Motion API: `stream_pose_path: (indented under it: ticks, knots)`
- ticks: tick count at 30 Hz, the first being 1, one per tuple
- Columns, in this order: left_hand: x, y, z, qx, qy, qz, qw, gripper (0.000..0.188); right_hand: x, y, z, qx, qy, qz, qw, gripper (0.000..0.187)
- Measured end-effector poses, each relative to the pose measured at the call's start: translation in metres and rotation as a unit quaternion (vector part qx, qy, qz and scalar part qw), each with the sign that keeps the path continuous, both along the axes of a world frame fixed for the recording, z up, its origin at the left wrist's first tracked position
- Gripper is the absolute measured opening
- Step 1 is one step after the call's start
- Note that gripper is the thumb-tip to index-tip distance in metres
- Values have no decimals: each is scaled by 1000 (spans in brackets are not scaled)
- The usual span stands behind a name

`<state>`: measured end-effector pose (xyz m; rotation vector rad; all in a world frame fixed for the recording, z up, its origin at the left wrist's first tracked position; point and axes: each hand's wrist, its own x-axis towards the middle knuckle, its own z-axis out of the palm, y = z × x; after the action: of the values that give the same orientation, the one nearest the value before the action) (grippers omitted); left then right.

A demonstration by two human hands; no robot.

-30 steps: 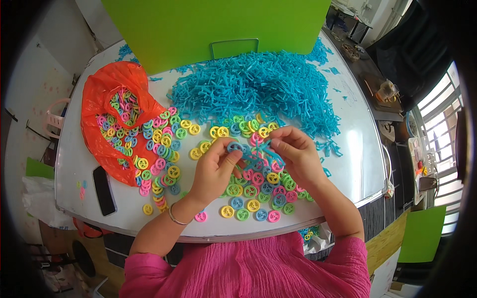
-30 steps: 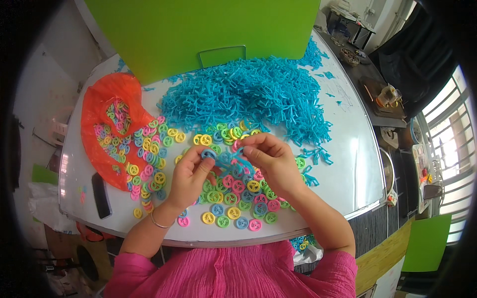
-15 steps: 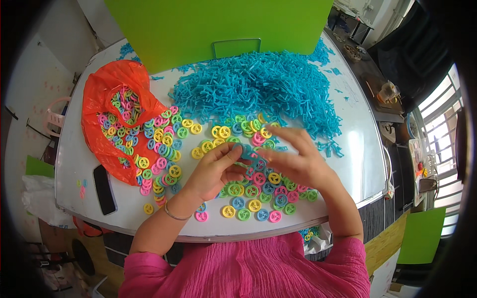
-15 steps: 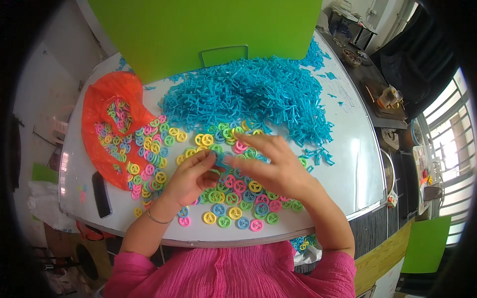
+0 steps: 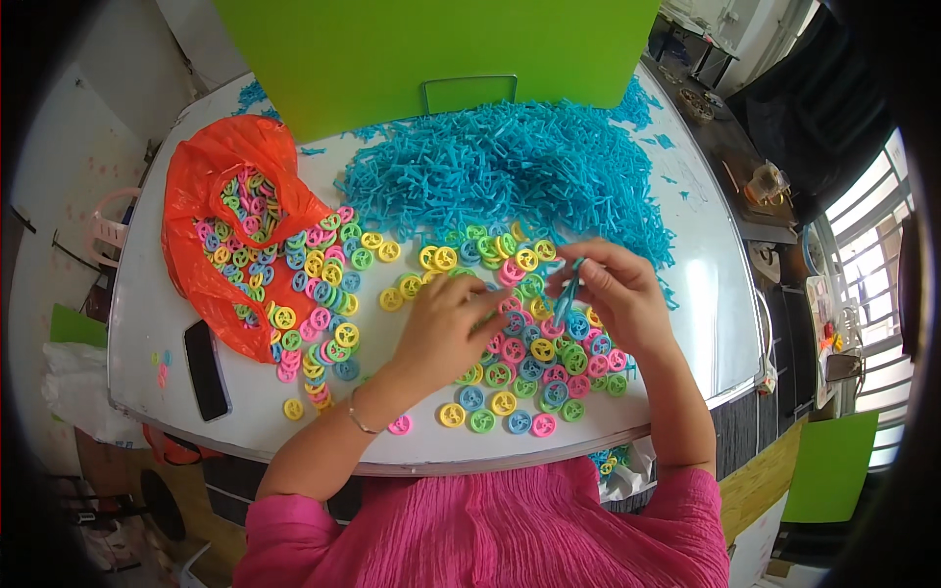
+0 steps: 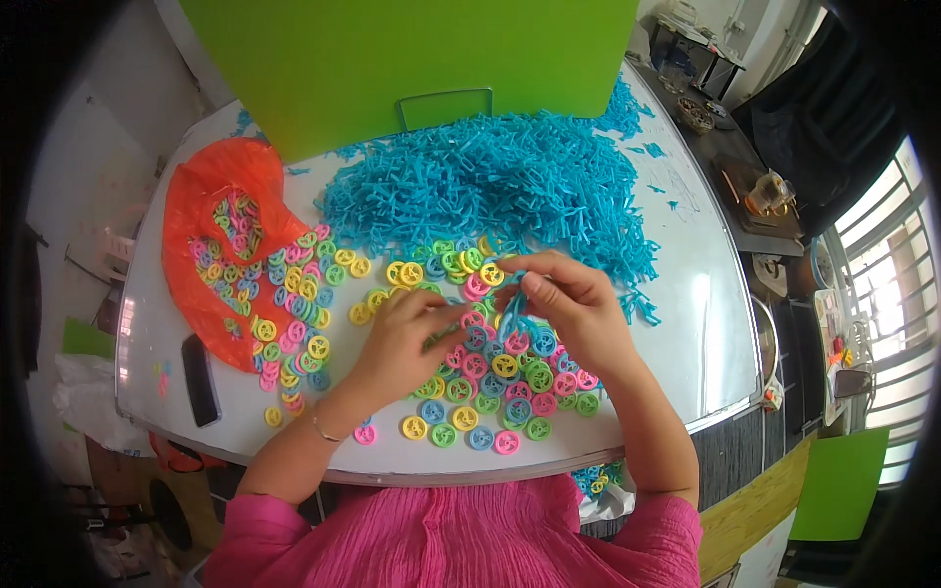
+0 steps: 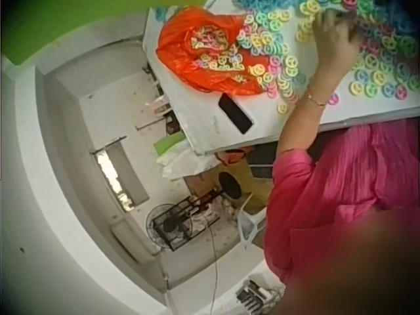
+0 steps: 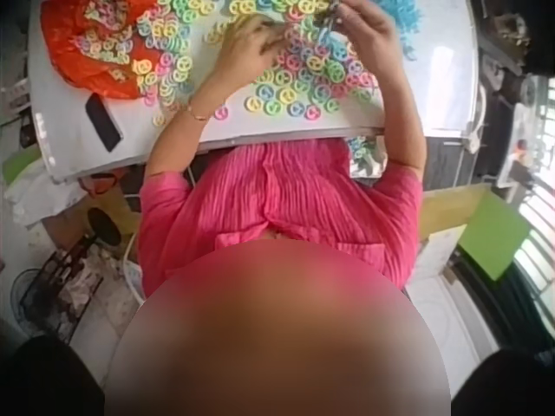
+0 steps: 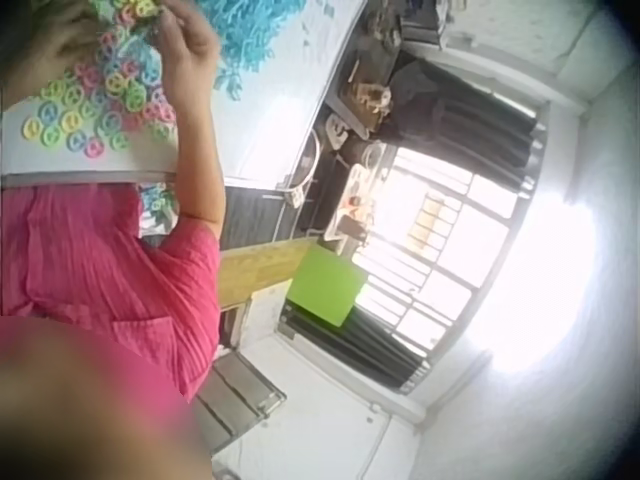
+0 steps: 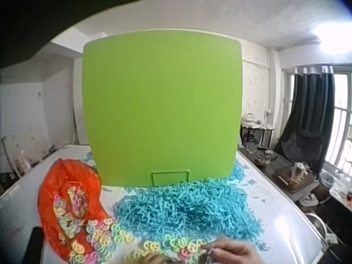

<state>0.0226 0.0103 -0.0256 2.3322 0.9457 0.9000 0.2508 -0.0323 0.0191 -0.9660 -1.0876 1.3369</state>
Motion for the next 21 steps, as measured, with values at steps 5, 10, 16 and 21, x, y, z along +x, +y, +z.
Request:
stream_pose_path:
  ticks: [5, 10, 16, 21]
  knots:
    - [3, 1, -13, 92, 47, -23, 994, 26, -5, 1, -3, 24, -129, 33, 991, 23]
    - [1, -1, 5, -391, -155, -9, 907, 20, -6, -9, -1, -7, -147, 77, 986, 24]
    - [0, -19, 25, -650, -316, -21, 691, 26, -18, -8, -13, -11, -125, 126, 984, 21]
    - [0, -26, 21, -609, -309, -22, 730, 25, -24, -8, -16, -33, -97, 86, 991, 17]
